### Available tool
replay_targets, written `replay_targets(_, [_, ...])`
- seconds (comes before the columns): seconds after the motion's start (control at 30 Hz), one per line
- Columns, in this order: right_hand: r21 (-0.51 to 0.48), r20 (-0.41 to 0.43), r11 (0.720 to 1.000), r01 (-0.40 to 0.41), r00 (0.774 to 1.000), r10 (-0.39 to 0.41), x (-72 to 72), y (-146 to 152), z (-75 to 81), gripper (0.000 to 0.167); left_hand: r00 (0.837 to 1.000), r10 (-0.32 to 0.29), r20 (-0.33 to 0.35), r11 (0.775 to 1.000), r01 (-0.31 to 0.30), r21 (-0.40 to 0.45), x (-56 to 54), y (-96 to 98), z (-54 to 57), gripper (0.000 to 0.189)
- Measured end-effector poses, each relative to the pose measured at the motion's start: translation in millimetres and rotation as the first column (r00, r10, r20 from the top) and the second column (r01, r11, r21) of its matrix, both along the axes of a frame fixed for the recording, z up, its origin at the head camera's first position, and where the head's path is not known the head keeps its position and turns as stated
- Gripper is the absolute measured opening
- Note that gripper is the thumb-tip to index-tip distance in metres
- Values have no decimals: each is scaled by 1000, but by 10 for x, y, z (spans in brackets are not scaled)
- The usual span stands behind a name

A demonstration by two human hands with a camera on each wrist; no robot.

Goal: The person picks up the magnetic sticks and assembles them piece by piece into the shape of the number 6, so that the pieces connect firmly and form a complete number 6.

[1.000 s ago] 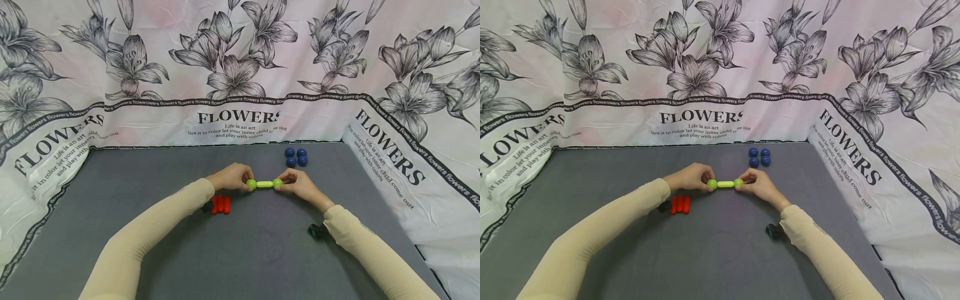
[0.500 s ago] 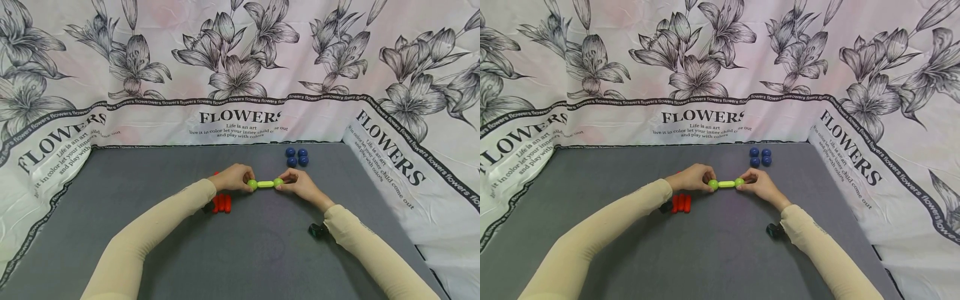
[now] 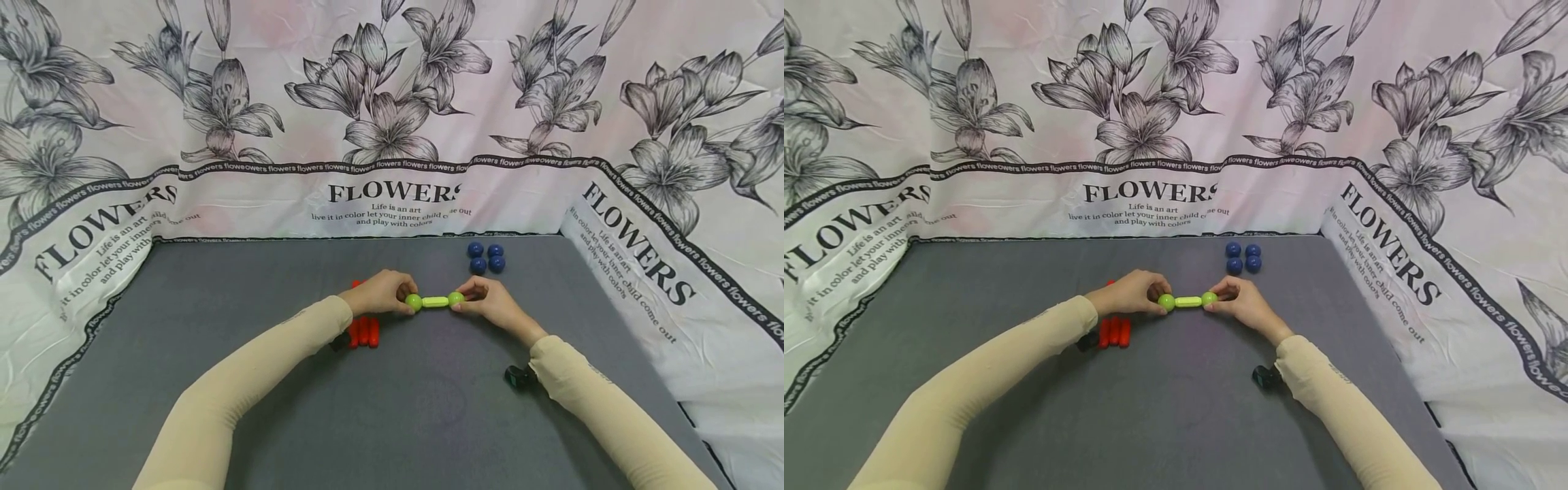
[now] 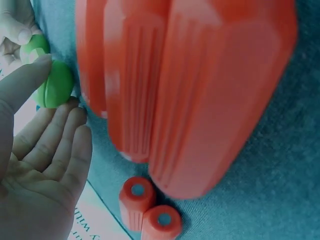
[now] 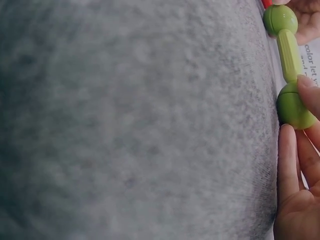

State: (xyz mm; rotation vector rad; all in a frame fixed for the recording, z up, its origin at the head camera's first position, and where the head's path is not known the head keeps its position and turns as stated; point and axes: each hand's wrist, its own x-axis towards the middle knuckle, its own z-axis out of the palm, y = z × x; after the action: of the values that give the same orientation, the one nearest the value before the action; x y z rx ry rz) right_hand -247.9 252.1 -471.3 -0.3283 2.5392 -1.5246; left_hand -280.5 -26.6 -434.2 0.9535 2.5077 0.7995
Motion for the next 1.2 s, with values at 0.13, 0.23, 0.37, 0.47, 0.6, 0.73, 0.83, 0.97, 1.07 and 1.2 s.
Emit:
replay_targets(0.13, [-4,12,1000,-1,1000,1,8,-4,-21,35,1000,15,-11,1000,-15,12,61,-81,57,46])
replay_targets(0.23, [-10,18,1000,1,1000,-1,14,-8,-28,35,998,50,-36,997,-48,58,136,-167,134,49])
replay_targets(0.37, [-16,20,1000,-4,1000,4,25,-12,-25,36,994,99,-42,984,-92,152,278,-306,240,47])
replay_targets(0.47, [-19,22,1000,-8,1000,9,32,-16,-23,37,989,142,-48,968,-128,214,408,-435,297,45])
replay_targets(0.6, [-20,23,1000,-8,1000,8,22,-22,-27,37,974,226,-5,934,-215,286,576,-637,285,43])
replay_targets(0.73, [-13,16,1000,2,1000,-2,16,-15,-18,36,957,287,46,907,-287,309,704,-837,161,42])
replay_targets(0.83, [-7,10,1000,8,1000,-8,16,2,-3,36,944,325,53,899,-325,292,739,-964,40,41])
replay_targets(0.97, [2,12,1000,5,1000,-5,6,18,5,35,918,391,60,877,-392,279,673,-1095,-97,42])
replay_targets(1.07, [3,9,1000,4,1000,-4,0,27,0,35,902,428,59,862,-427,275,544,-1156,-176,45])
replay_targets(1.2, [-4,10,1000,-4,1000,4,2,24,-19,37,901,427,77,866,-432,253,373,-1186,-227,51])
